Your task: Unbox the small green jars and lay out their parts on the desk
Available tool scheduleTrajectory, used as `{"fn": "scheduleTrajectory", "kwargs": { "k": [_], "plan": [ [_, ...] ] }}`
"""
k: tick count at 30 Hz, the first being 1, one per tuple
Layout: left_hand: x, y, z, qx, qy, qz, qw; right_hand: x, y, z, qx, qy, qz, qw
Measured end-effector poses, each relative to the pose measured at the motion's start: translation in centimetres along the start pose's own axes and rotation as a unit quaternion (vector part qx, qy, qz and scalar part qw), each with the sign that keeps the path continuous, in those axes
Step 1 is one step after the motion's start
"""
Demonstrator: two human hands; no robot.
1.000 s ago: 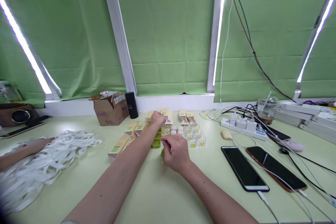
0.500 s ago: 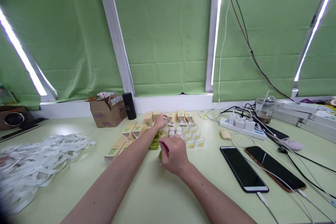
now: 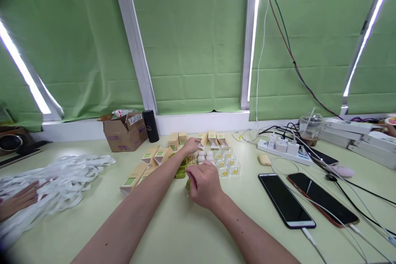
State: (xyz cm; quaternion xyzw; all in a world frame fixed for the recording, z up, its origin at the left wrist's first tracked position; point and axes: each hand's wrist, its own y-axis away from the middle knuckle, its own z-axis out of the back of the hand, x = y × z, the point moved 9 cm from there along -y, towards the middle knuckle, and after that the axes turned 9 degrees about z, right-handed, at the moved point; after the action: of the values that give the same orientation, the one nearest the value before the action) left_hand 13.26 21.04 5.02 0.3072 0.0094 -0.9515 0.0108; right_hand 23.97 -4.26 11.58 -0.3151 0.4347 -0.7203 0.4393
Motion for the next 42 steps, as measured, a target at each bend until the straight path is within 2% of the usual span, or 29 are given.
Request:
{"fn": "scheduleTrajectory", "kwargs": {
  "k": [6, 15, 21, 24, 28, 30, 33, 37, 42],
  "plan": [
    [-0.1, -0.5, -0.3, 0.015, -0.001, 0.011, 1.0, 0.8, -0.4, 0.7, -0.011, 0.015, 0.032, 0.999],
    [-1.9, 0.2, 0.0, -0.016, -0.003, 0.016, 1.0, 0.2, -0.4, 0.6, -0.006, 0.03, 0.029, 0.999],
    [-2.6, 1.8, 1.5, -0.045, -0.002, 0.004, 0.999, -0.2, 0.0, 0.6, 0.007, 0.05, 0.033, 0.998],
    [-3.1, 4.3, 3.2, -0.056, 0.008, -0.037, 0.998, -1.0, -0.3, 1.6, -0.002, 0.073, 0.019, 0.997],
    [-3.6, 10.1, 5.1, -0.053, 0.01, -0.121, 0.991, -3.4, -0.6, 3.9, -0.049, 0.098, -0.048, 0.993],
    [-4.1, 13.6, 5.4, -0.028, -0.001, -0.195, 0.98, -4.2, -0.6, 4.6, -0.064, 0.111, -0.069, 0.989],
    [-3.6, 17.5, 5.6, 0.007, -0.018, -0.208, 0.978, -4.8, -0.7, 5.1, -0.064, 0.129, -0.082, 0.986],
    [-3.5, 20.7, 5.0, 0.078, -0.032, -0.223, 0.971, -4.3, -0.9, 5.2, -0.076, 0.138, -0.06, 0.986],
    [-3.5, 22.2, 4.8, 0.064, -0.047, -0.237, 0.968, -3.2, -1.2, 4.7, -0.057, 0.143, -0.033, 0.987]
  ]
}}
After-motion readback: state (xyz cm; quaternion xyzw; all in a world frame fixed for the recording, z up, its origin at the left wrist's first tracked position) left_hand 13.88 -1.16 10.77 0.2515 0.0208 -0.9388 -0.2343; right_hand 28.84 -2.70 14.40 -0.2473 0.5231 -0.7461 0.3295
